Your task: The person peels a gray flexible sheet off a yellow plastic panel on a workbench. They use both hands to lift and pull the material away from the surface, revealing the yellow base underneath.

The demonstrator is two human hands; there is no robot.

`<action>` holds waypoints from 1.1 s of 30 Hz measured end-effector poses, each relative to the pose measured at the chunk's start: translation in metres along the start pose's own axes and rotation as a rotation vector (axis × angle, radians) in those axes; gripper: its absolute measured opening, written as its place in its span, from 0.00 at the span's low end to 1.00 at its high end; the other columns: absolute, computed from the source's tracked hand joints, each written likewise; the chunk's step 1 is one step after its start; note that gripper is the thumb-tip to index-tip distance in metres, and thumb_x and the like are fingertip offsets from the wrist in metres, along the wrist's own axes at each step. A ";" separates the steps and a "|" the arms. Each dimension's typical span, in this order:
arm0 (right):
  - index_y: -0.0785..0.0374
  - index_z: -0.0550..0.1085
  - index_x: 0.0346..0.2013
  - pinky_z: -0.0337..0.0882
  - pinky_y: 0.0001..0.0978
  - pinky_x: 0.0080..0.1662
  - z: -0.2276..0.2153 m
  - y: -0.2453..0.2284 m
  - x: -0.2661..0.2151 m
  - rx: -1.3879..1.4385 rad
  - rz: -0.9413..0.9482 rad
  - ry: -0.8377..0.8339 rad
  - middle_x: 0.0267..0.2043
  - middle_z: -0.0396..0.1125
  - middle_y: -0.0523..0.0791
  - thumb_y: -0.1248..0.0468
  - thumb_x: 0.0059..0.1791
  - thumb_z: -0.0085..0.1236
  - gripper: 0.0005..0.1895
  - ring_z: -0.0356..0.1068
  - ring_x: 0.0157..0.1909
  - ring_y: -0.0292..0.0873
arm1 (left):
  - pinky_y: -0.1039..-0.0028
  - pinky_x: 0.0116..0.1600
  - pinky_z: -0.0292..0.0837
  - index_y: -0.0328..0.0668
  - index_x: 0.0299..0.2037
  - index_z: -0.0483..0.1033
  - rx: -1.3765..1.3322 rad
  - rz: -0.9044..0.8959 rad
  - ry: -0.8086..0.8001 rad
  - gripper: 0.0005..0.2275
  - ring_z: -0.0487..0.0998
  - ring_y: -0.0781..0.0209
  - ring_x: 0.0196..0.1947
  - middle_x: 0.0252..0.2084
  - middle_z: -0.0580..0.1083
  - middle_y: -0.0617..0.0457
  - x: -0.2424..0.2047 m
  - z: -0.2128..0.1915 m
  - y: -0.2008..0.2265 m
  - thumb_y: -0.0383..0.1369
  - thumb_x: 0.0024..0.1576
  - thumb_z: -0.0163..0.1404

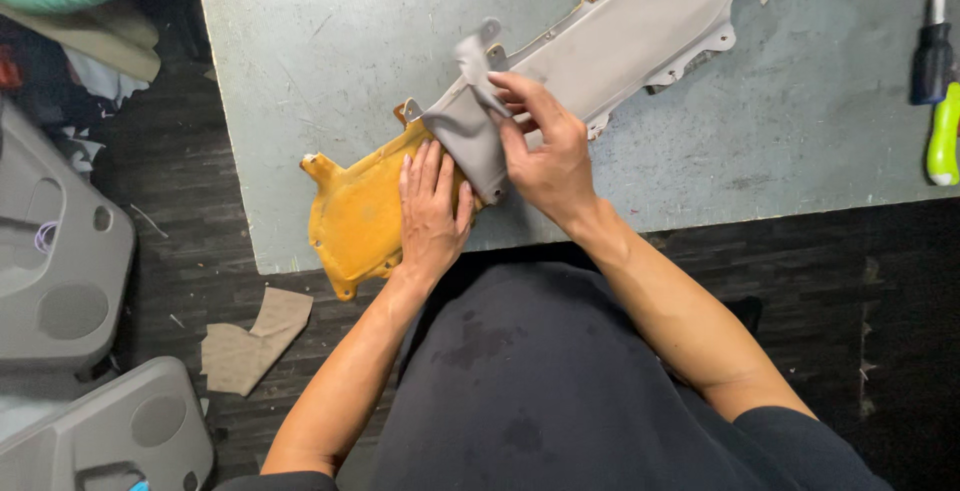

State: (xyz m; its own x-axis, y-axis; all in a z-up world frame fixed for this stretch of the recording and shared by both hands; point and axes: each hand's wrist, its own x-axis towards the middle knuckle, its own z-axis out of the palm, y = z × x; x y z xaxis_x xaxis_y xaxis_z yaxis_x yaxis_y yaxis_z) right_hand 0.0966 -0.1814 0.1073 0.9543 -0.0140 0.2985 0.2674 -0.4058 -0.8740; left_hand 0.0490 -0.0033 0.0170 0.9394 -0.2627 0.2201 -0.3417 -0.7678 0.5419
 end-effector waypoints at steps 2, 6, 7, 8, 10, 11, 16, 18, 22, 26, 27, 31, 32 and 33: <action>0.62 0.71 0.60 0.78 0.30 0.47 0.006 -0.023 0.008 0.048 -0.056 0.012 0.52 0.74 0.48 0.77 0.54 0.59 0.20 0.77 0.49 0.41 | 0.49 0.76 0.50 0.27 0.63 0.67 -0.017 0.000 0.018 0.21 0.60 0.39 0.73 0.69 0.63 0.36 0.000 -0.001 0.001 0.31 0.62 0.52; 0.62 0.72 0.60 0.79 0.28 0.48 0.004 -0.050 0.019 0.111 -0.153 -0.025 0.54 0.73 0.48 0.77 0.54 0.57 0.20 0.77 0.51 0.40 | 0.48 0.76 0.49 0.27 0.66 0.65 -0.034 -0.001 -0.013 0.24 0.59 0.39 0.73 0.70 0.61 0.35 0.003 -0.005 0.005 0.30 0.60 0.53; 0.62 0.72 0.60 0.79 0.27 0.47 0.006 -0.052 0.018 0.130 -0.161 -0.058 0.54 0.73 0.47 0.77 0.55 0.58 0.19 0.77 0.51 0.39 | 0.48 0.76 0.49 0.28 0.66 0.64 -0.042 -0.004 -0.006 0.25 0.59 0.39 0.73 0.71 0.61 0.35 0.003 -0.007 0.006 0.30 0.60 0.54; 0.62 0.72 0.60 0.79 0.26 0.46 0.010 -0.052 0.016 0.149 -0.168 -0.090 0.54 0.73 0.47 0.76 0.55 0.58 0.19 0.77 0.51 0.39 | 0.48 0.76 0.49 0.28 0.67 0.64 -0.049 -0.008 0.000 0.26 0.59 0.39 0.73 0.71 0.61 0.35 0.002 -0.009 0.006 0.30 0.60 0.54; 0.63 0.73 0.59 0.78 0.24 0.44 0.016 -0.043 0.012 0.171 -0.137 -0.126 0.54 0.74 0.47 0.76 0.55 0.59 0.18 0.76 0.49 0.38 | 0.46 0.74 0.47 0.27 0.64 0.66 -0.071 -0.021 -0.044 0.26 0.58 0.36 0.71 0.67 0.62 0.34 0.001 -0.010 0.007 0.30 0.56 0.56; 0.64 0.73 0.58 0.77 0.24 0.43 0.021 -0.032 0.017 0.178 -0.107 -0.132 0.53 0.74 0.47 0.75 0.54 0.59 0.17 0.76 0.47 0.38 | 0.45 0.74 0.47 0.27 0.62 0.67 -0.078 -0.029 -0.062 0.26 0.58 0.35 0.70 0.65 0.63 0.33 0.003 -0.010 0.006 0.30 0.53 0.57; 0.65 0.73 0.59 0.78 0.27 0.49 0.022 0.058 0.059 0.230 0.083 0.004 0.50 0.74 0.49 0.72 0.57 0.58 0.15 0.76 0.47 0.38 | 0.49 0.74 0.54 0.30 0.54 0.73 -0.108 -0.014 0.048 0.17 0.64 0.40 0.69 0.63 0.69 0.38 -0.005 -0.008 0.010 0.31 0.59 0.58; 0.66 0.71 0.63 0.77 0.28 0.48 0.009 0.089 0.063 -0.063 0.177 0.061 0.53 0.74 0.50 0.69 0.55 0.62 0.21 0.76 0.47 0.42 | 0.50 0.74 0.56 0.30 0.53 0.74 -0.137 -0.024 0.084 0.15 0.66 0.42 0.68 0.61 0.70 0.39 -0.005 -0.006 0.013 0.32 0.60 0.58; 0.67 0.59 0.72 0.78 0.33 0.54 -0.014 0.108 0.017 0.001 0.291 -0.024 0.67 0.61 0.54 0.67 0.56 0.61 0.31 0.71 0.60 0.46 | 0.52 0.74 0.58 0.32 0.52 0.75 -0.168 -0.071 0.103 0.14 0.68 0.44 0.67 0.60 0.71 0.42 -0.013 -0.005 0.016 0.31 0.60 0.57; 0.67 0.58 0.72 0.76 0.33 0.51 -0.027 0.082 -0.055 -0.085 0.269 0.053 0.64 0.57 0.52 0.69 0.57 0.61 0.31 0.66 0.56 0.43 | 0.53 0.76 0.58 0.34 0.53 0.75 -0.172 -0.094 0.089 0.10 0.68 0.46 0.68 0.61 0.72 0.44 -0.013 -0.003 0.014 0.26 0.62 0.54; 0.67 0.61 0.68 0.75 0.32 0.48 -0.027 0.075 -0.067 -0.063 0.299 0.077 0.58 0.61 0.49 0.69 0.57 0.61 0.27 0.68 0.51 0.40 | 0.53 0.75 0.58 0.34 0.52 0.75 -0.179 -0.091 0.095 0.11 0.68 0.45 0.68 0.61 0.71 0.44 -0.013 -0.003 0.014 0.27 0.62 0.54; 0.68 0.75 0.49 0.67 0.25 0.33 -0.018 0.063 -0.083 0.275 0.901 -0.193 0.35 0.70 0.41 0.62 0.53 0.61 0.14 0.66 0.32 0.32 | 0.52 0.75 0.57 0.34 0.52 0.75 -0.197 -0.079 0.099 0.11 0.68 0.45 0.68 0.61 0.71 0.43 -0.012 -0.006 0.013 0.27 0.60 0.55; 0.67 0.77 0.46 0.65 0.23 0.30 -0.012 0.062 -0.086 0.395 1.080 -0.240 0.32 0.71 0.39 0.60 0.51 0.61 0.14 0.65 0.29 0.31 | 0.52 0.75 0.57 0.34 0.52 0.75 -0.203 -0.077 0.091 0.12 0.68 0.46 0.68 0.61 0.71 0.44 -0.014 -0.007 0.012 0.28 0.60 0.55; 0.66 0.77 0.45 0.66 0.22 0.30 -0.008 0.061 -0.087 0.400 1.057 -0.224 0.33 0.71 0.40 0.60 0.51 0.62 0.13 0.66 0.29 0.30 | 0.52 0.75 0.57 0.34 0.53 0.75 -0.201 -0.066 0.086 0.12 0.67 0.45 0.68 0.61 0.71 0.43 -0.015 -0.006 0.012 0.28 0.60 0.55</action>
State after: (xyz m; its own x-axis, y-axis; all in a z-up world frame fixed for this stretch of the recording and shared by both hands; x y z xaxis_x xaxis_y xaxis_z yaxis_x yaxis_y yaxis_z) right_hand 0.0288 -0.2126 0.0310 0.7181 0.0046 -0.6959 -0.6957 0.0310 -0.7177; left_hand 0.0307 -0.0054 0.0255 0.9571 -0.1586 0.2424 -0.2861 -0.6478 0.7060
